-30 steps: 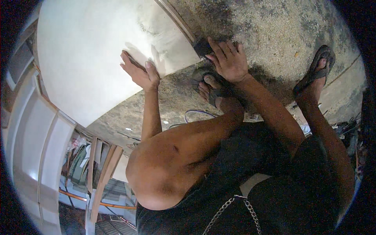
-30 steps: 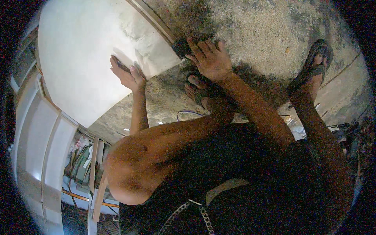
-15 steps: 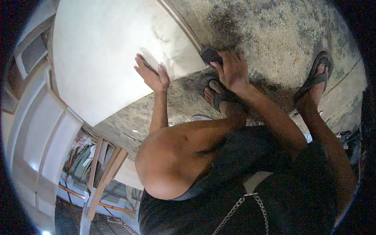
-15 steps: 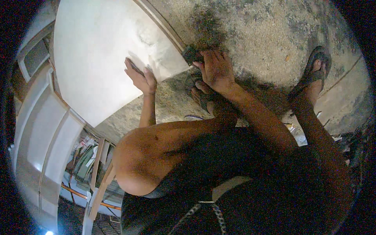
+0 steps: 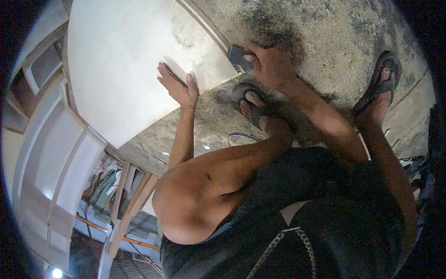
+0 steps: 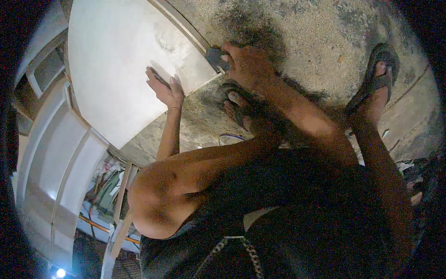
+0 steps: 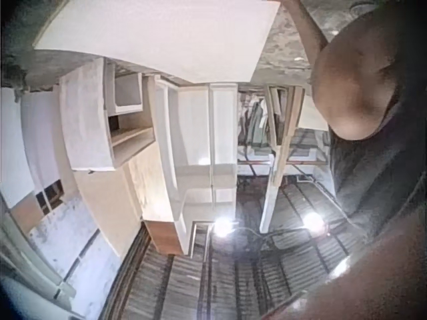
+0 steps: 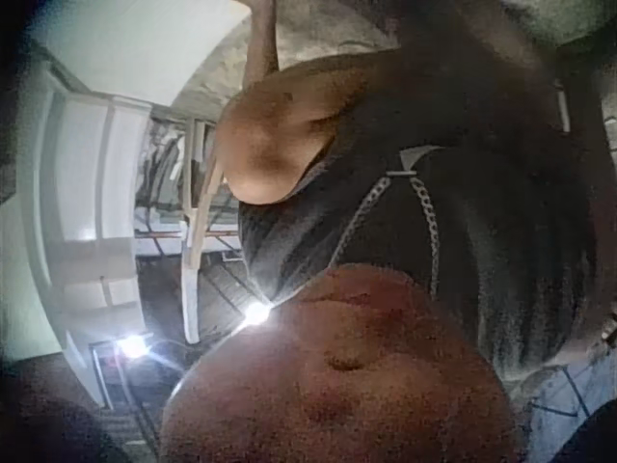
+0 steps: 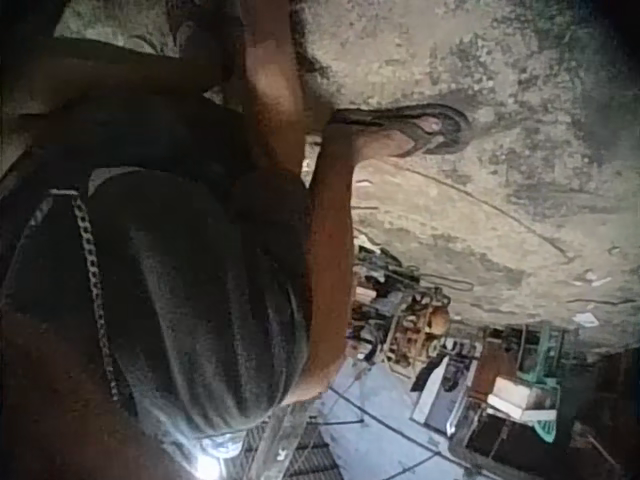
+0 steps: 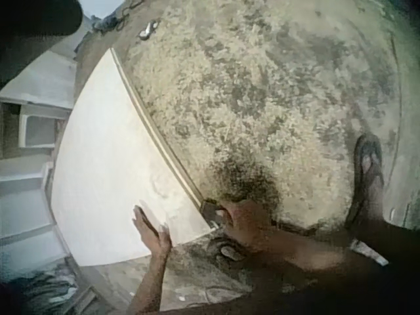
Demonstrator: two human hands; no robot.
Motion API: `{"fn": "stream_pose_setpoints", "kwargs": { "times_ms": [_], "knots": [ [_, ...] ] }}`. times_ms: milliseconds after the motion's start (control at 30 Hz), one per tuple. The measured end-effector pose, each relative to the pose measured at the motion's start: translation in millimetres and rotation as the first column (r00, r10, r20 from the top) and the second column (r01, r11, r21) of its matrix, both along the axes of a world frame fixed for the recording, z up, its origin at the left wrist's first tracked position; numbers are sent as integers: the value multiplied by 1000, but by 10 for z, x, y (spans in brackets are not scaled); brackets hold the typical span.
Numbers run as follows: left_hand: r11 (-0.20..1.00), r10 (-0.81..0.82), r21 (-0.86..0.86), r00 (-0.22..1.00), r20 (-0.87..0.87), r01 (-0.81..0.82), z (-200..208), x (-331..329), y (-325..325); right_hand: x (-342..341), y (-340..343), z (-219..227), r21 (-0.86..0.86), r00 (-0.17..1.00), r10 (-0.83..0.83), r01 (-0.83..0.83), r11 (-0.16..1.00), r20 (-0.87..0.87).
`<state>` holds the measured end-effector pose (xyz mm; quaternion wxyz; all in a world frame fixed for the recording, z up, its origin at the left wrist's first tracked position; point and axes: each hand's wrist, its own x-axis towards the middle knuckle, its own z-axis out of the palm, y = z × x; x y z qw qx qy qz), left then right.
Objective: The person shaves the edge of a large wooden board using a hand plane, working along the entire length of the side.
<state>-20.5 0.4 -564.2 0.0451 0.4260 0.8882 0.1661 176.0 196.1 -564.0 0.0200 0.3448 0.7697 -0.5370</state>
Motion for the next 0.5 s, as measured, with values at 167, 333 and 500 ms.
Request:
{"fn": "stream_pose_setpoints", "kwargs": {
  "times_ms": [167, 333, 500],
  "knots": [
    [997, -34, -71, 999, 0, 34, 13, -25, -124, -68, -16, -101, 64, 995, 81, -77, 995, -65],
    [997, -39, -61, 999, 7, 39, -58, -47, -88, -130, 26, -130, 21, 997, 53, -52, 998, -64],
    [996, -51, -66, 999, -1, 51, -12, -40, -95, -152, -60, -150, 14, 999, 30, -30, 999, -27]
  ]
}}
